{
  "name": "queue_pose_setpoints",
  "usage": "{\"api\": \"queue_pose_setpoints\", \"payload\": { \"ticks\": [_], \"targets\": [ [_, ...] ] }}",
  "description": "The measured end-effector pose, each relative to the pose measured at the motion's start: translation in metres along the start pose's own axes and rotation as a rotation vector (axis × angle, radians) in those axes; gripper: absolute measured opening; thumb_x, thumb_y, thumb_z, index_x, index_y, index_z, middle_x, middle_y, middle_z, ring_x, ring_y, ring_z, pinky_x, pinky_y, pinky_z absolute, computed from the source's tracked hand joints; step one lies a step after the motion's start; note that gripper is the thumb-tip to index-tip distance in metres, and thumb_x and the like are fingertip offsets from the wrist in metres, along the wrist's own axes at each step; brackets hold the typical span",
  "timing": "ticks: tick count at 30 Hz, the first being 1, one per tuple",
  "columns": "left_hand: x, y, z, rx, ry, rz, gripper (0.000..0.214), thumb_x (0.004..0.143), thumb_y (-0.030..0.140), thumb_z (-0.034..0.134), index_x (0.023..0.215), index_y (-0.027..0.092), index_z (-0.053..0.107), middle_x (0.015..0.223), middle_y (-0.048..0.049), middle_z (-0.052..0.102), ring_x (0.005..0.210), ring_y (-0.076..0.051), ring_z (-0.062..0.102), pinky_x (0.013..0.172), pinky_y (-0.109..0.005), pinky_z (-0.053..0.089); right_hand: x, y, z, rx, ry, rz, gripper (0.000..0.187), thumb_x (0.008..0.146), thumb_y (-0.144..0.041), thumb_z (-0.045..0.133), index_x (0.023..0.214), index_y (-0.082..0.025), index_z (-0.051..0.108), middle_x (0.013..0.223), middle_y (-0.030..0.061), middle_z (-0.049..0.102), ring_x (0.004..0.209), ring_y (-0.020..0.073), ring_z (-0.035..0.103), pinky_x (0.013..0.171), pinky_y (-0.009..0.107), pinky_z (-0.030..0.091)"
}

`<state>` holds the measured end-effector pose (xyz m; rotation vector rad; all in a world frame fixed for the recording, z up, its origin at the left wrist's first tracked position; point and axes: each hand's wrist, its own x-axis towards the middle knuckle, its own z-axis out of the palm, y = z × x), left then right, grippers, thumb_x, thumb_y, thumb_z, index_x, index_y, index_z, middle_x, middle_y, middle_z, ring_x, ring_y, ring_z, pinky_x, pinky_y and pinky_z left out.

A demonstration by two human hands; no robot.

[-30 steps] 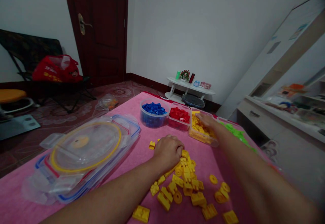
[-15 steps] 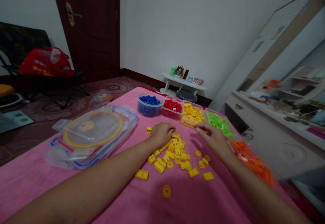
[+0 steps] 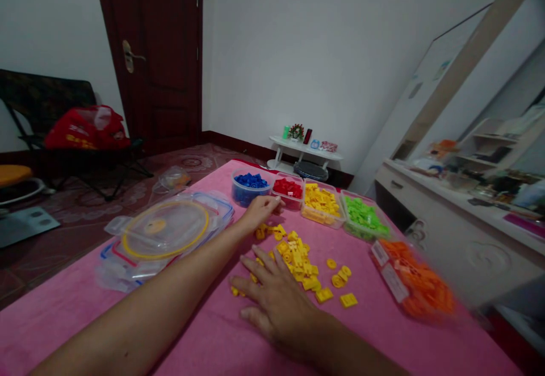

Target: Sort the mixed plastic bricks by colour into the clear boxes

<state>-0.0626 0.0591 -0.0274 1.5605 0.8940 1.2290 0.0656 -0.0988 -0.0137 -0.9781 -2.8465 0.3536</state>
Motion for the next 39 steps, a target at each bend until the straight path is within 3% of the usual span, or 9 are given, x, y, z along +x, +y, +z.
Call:
{"api": "queue_pose_setpoints", "payload": {
  "ticks": [5, 9, 15, 17, 21, 25, 31, 34, 39],
  "targets": [
    [-0.002, -0.019, -0.005, 0.231, 0.098, 0.038, 0.048, 0.085, 0.050, 0.042, 0.083, 0.010, 0.069, 0.086, -0.0119, 0.070, 0.082, -0.020, 0.064, 0.074, -0.029, 0.047, 0.011, 0.034, 0.002, -0.137, 0.167, 0.064, 0.027, 0.093, -0.031, 0.042, 0.114, -0.026, 0.057, 0.131, 0.0064, 0.050, 0.126, 0.0221, 0.037, 0.110, 0.049, 0.014],
    [-0.009, -0.024, 0.002, 0.400, 0.022, 0.034, 0.047, 0.086, 0.048, 0.040, 0.079, 0.013, 0.069, 0.080, -0.0072, 0.070, 0.075, -0.018, 0.062, 0.067, -0.026, 0.045, 0.004, 0.054, -0.006, -0.090, 0.269, 0.145, 0.020, 0.088, -0.028, 0.050, 0.102, -0.021, 0.062, 0.114, 0.0078, 0.060, 0.110, 0.0218, 0.049, 0.104, 0.045, 0.026],
    [-0.016, -0.014, 0.014, 0.472, -0.140, 0.124, 0.045, 0.087, 0.044, 0.040, 0.070, 0.011, 0.065, 0.069, -0.0035, 0.064, 0.062, -0.014, 0.055, 0.055, -0.022, 0.038, -0.023, 0.083, -0.056, 0.132, 0.392, 0.338, 0.030, 0.083, -0.035, 0.054, 0.109, -0.021, 0.063, 0.113, 0.0072, 0.063, 0.102, 0.0215, 0.057, 0.090, 0.035, 0.041],
    [-0.017, -0.009, 0.020, 0.488, -0.190, 0.121, 0.044, 0.087, 0.043, 0.041, 0.068, 0.011, 0.064, 0.064, -0.0025, 0.061, 0.057, -0.012, 0.053, 0.052, -0.021, 0.036, -0.042, 0.100, -0.071, 0.033, 0.329, 0.509, 0.026, 0.078, -0.032, 0.059, 0.100, -0.020, 0.066, 0.103, 0.0076, 0.066, 0.093, 0.0217, 0.060, 0.082, 0.034, 0.043],
    [-0.020, 0.004, 0.028, 0.499, -0.290, 0.120, 0.036, 0.085, 0.039, 0.046, 0.084, 0.011, 0.070, 0.076, -0.0055, 0.068, 0.065, -0.014, 0.058, 0.059, -0.022, 0.042, -0.078, 0.132, -0.078, -0.040, -0.022, 0.773, 0.032, 0.061, -0.034, 0.071, 0.090, -0.019, 0.067, 0.086, 0.0067, 0.067, 0.076, 0.0216, 0.061, 0.064, 0.030, 0.042],
    [-0.027, 0.020, 0.031, 0.721, -0.323, 0.248, 0.033, 0.077, 0.037, 0.057, 0.100, 0.017, 0.070, 0.098, -0.0080, 0.070, 0.086, -0.018, 0.061, 0.077, -0.026, 0.044, -0.087, 0.140, -0.066, 0.103, -0.073, 0.696, 0.040, 0.060, -0.034, 0.073, 0.096, -0.019, 0.064, 0.087, 0.0039, 0.064, 0.074, 0.0169, 0.058, 0.062, 0.025, 0.040],
    [-0.035, 0.027, 0.035, 0.950, -0.471, 0.153, 0.029, 0.073, 0.033, 0.062, 0.099, 0.025, 0.070, 0.082, -0.0025, 0.070, 0.068, -0.015, 0.059, 0.058, -0.022, 0.038, -0.079, 0.130, -0.064, 0.265, -0.170, 0.590, 0.034, 0.055, -0.018, 0.069, 0.089, -0.019, 0.063, 0.074, -0.0027, 0.057, 0.063, 0.0108, 0.050, 0.051, 0.019, 0.035],
    [-0.037, 0.021, 0.038, 0.938, -0.460, 0.114, 0.031, 0.072, 0.028, 0.061, 0.102, 0.026, 0.068, 0.081, -0.0009, 0.068, 0.067, -0.014, 0.058, 0.054, -0.020, 0.036, -0.080, 0.127, -0.064, 0.231, -0.211, 0.617, 0.037, 0.051, -0.015, 0.069, 0.088, -0.020, 0.064, 0.073, -0.0034, 0.056, 0.062, 0.0102, 0.049, 0.049, 0.019, 0.032],
    [-0.037, 0.017, 0.039, 0.933, -0.405, 0.053, 0.037, 0.065, 0.020, 0.060, 0.101, 0.024, 0.066, 0.080, -0.0005, 0.066, 0.064, -0.013, 0.057, 0.052, -0.019, 0.035, -0.081, 0.127, -0.067, 0.256, -0.204, 0.634, 0.025, 0.051, -0.018, 0.068, 0.076, -0.018, 0.062, 0.067, -0.0040, 0.056, 0.059, 0.0097, 0.047, 0.047, 0.019, 0.029]
  ]
}}
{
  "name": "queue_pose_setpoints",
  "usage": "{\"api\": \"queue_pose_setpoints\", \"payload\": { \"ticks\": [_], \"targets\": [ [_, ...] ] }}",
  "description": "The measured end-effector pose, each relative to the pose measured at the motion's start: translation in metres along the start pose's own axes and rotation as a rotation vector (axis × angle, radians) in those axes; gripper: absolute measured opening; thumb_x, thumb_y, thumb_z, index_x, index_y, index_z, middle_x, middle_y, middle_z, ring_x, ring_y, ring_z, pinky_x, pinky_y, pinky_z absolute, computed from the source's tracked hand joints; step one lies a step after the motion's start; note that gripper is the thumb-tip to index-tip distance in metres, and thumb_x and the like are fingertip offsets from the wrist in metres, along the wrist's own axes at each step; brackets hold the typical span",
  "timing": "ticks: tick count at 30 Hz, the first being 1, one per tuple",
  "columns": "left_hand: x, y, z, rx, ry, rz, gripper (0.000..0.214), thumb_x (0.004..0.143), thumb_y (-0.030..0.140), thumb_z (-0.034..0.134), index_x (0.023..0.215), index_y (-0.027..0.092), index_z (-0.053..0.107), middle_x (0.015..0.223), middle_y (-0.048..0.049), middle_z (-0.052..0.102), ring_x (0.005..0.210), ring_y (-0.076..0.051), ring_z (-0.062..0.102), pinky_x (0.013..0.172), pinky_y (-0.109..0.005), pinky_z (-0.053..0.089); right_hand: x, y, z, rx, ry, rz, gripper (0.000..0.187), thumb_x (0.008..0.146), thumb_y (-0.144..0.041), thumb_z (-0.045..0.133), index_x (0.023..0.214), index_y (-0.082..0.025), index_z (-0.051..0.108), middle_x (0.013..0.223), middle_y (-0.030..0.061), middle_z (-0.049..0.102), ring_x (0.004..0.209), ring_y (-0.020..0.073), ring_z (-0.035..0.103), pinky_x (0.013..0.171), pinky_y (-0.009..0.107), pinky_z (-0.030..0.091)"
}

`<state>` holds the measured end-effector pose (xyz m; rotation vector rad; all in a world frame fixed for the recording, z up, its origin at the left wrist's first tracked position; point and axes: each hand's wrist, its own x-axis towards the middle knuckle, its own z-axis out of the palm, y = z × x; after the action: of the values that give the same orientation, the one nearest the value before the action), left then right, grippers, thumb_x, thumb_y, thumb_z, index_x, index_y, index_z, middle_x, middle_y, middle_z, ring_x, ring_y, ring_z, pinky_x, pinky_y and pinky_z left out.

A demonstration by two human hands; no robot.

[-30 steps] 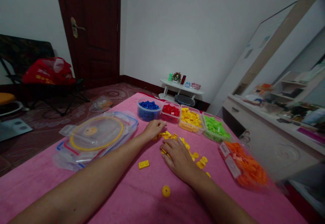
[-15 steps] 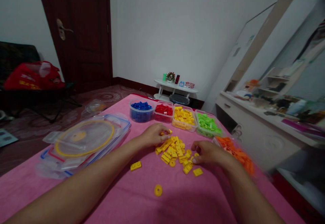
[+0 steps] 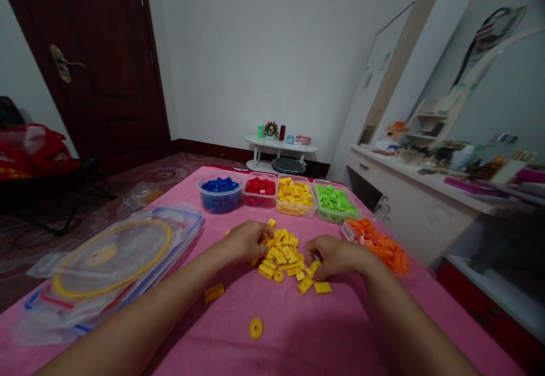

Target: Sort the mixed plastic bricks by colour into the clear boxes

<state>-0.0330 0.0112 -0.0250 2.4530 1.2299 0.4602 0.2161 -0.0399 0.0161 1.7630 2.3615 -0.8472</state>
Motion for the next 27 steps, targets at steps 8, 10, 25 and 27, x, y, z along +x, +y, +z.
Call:
{"api": "queue_pose_setpoints", "payload": {
  "ticks": [8, 10, 25, 27],
  "targets": [
    [-0.004, 0.033, -0.025, -0.216, 0.532, 0.177, 0.024, 0.078, 0.018, 0.053, 0.100, 0.018, 0.062, 0.095, -0.0040, 0.067, 0.080, -0.014, 0.060, 0.070, -0.024, 0.047, 0.009, -0.033, 0.002, 1.081, 0.436, -0.238, 0.025, 0.064, -0.019, 0.067, 0.087, -0.017, 0.059, 0.068, -0.0043, 0.056, 0.057, 0.0079, 0.050, 0.055, 0.020, 0.043],
    [-0.008, 0.044, -0.031, -0.266, 0.677, 0.281, 0.025, 0.080, 0.019, 0.053, 0.104, 0.019, 0.061, 0.103, -0.0054, 0.066, 0.089, -0.016, 0.059, 0.078, -0.027, 0.048, 0.012, -0.050, 0.011, 1.561, 0.343, -0.323, 0.027, 0.069, -0.022, 0.064, 0.095, -0.017, 0.057, 0.076, -0.0015, 0.061, 0.064, 0.0099, 0.057, 0.063, 0.024, 0.050],
    [-0.014, 0.053, -0.016, -0.165, 0.352, 0.397, 0.037, 0.086, 0.023, 0.049, 0.122, 0.019, 0.053, 0.120, -0.0068, 0.060, 0.109, -0.018, 0.054, 0.096, -0.032, 0.042, 0.027, -0.076, 0.049, 2.240, 0.081, -0.112, 0.041, 0.090, -0.052, 0.035, 0.084, -0.016, 0.053, 0.054, -0.0011, 0.055, 0.037, 0.0063, 0.045, 0.030, 0.011, 0.022],
    [-0.011, 0.047, -0.017, -0.191, 0.349, 0.346, 0.042, 0.084, 0.029, 0.053, 0.125, 0.019, 0.049, 0.122, -0.0081, 0.059, 0.108, -0.019, 0.055, 0.095, -0.032, 0.043, 0.031, -0.071, 0.043, 2.194, 0.118, -0.109, 0.045, 0.091, -0.053, 0.031, 0.088, -0.014, 0.054, 0.058, 0.0018, 0.057, 0.038, 0.0060, 0.043, 0.030, 0.012, 0.023]
  ]
}}
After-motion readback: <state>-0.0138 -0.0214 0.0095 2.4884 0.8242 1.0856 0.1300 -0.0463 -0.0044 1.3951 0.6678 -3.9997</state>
